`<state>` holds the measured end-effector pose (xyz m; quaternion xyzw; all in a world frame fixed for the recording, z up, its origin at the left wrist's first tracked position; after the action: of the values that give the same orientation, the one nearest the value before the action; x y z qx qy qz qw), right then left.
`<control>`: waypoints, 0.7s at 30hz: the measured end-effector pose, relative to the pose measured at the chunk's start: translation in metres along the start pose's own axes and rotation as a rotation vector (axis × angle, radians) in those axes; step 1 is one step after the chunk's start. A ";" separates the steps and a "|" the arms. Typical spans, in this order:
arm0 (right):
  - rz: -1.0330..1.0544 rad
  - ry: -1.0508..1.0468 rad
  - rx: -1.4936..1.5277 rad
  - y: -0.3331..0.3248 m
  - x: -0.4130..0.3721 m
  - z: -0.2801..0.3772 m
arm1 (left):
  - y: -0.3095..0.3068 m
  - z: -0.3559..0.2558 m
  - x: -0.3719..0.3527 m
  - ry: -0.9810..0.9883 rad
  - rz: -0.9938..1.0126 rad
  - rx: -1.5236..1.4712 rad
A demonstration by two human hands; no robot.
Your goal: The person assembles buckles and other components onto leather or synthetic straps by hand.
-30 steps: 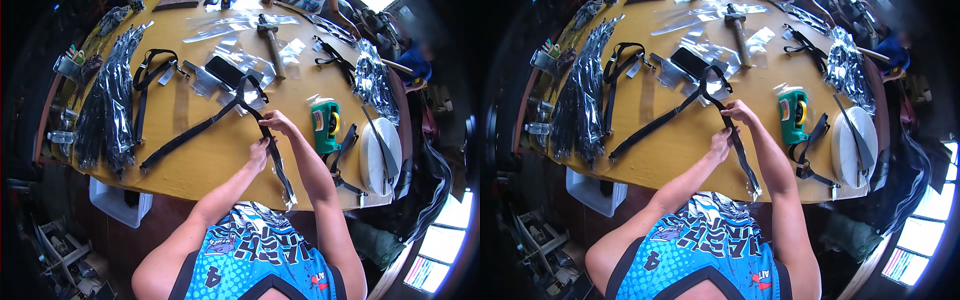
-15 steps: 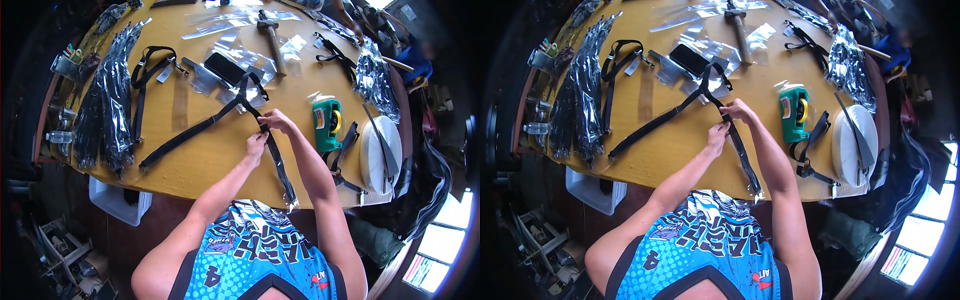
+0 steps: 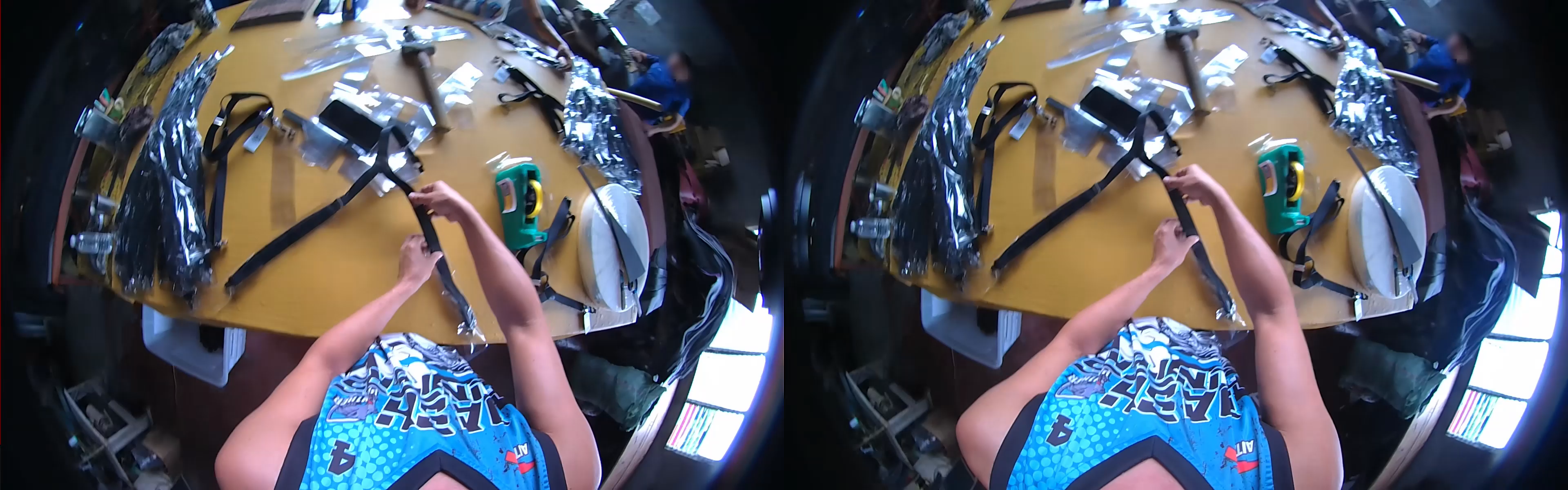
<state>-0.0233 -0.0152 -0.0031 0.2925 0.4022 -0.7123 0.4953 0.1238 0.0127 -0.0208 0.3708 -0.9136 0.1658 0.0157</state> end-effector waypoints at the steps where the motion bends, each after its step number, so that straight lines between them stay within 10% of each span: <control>1: -0.014 0.002 -0.009 -0.003 -0.004 0.001 | 0.000 -0.004 0.003 0.073 -0.029 0.054; 13: -0.051 -0.073 -0.062 -0.002 -0.010 0.004 | -0.008 -0.004 0.027 -0.297 0.356 -0.010; 21: -0.071 -0.078 -0.139 -0.001 -0.016 0.000 | 0.005 0.015 0.031 -0.414 0.248 -0.471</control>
<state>-0.0190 -0.0079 0.0104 0.2151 0.4413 -0.7105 0.5042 0.0999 -0.0095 -0.0314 0.2688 -0.9488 -0.1279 -0.1055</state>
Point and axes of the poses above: each hand's wrist, its own x-axis towards the middle knuckle, its own y-axis out of the palm, z = x × y, the point moved 6 cm from there along x, towards the middle knuckle, and after that the axes turned 15 degrees about y, right-handed, at the moved point
